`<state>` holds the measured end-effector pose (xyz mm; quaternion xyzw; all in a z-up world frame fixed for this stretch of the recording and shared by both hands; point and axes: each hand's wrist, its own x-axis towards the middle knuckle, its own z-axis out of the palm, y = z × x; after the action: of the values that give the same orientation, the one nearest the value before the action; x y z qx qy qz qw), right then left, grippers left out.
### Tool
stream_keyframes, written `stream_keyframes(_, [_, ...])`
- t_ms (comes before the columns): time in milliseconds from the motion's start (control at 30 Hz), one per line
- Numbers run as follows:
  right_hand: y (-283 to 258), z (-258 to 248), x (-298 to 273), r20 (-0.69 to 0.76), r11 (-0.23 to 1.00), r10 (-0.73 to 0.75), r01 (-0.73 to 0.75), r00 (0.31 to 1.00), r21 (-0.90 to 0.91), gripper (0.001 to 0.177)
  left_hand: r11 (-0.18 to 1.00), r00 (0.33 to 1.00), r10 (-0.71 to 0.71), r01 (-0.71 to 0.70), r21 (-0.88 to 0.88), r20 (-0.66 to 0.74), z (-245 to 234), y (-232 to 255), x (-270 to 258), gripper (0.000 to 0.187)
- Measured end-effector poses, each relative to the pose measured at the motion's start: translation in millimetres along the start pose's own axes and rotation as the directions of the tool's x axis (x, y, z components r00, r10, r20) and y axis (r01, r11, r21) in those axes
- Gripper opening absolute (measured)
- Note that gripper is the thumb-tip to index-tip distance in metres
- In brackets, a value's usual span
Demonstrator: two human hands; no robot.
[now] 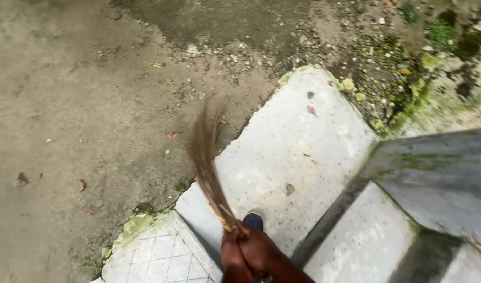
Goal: The person sweeps fallen leaves and debris into a pile on the ground using a broom, then sweeps outdoor concrete steps with the broom.
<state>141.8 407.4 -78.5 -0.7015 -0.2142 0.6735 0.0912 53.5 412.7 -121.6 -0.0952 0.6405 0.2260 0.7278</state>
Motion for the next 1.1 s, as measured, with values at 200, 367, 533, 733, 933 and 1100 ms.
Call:
stream_keyframes(200, [-6.9,-7.4,-9.3,-0.018,0.908,-0.42,0.419,0.907,-0.024,0.052,0.906,0.933,0.358,-0.357,-0.227,-0.039,3.0,9.0,4.9,0.048])
stream_keyframes(367, [-14.9,-4.1,-35.0,-0.219,0.991,-0.08,0.102,0.972,0.09,0.063,0.944,0.866,0.326,-0.282,-0.168,0.378,0.1,-10.6,20.5,0.05])
stream_keyframes(533, [19.3,24.5,-37.8,-0.588,0.78,0.152,0.269,0.794,0.565,0.059,0.945,0.882,0.0,-0.154,0.288,0.471,24.9,-19.8,13.3,0.055])
stream_keyframes(733, [46.1,62.1,-46.0,-0.584,0.399,0.469,0.431,0.662,0.81,0.051,0.737,0.691,-0.453,-0.064,0.673,0.563,10.5,-39.8,25.6,0.057])
stream_keyframes(933, [69.7,90.7,-9.9,-0.462,0.871,0.35,-0.1,0.815,0.482,0.047,0.828,0.906,-0.307,0.103,0.551,0.293,-77.7,-28.3,48.0,0.058])
stream_keyframes(1100, [7.1,109.5,-10.1,-0.184,0.983,-0.155,0.171,0.971,0.072,0.05,0.998,0.992,0.047,-0.05,0.023,0.118,-96.6,29.1,0.8,0.055])
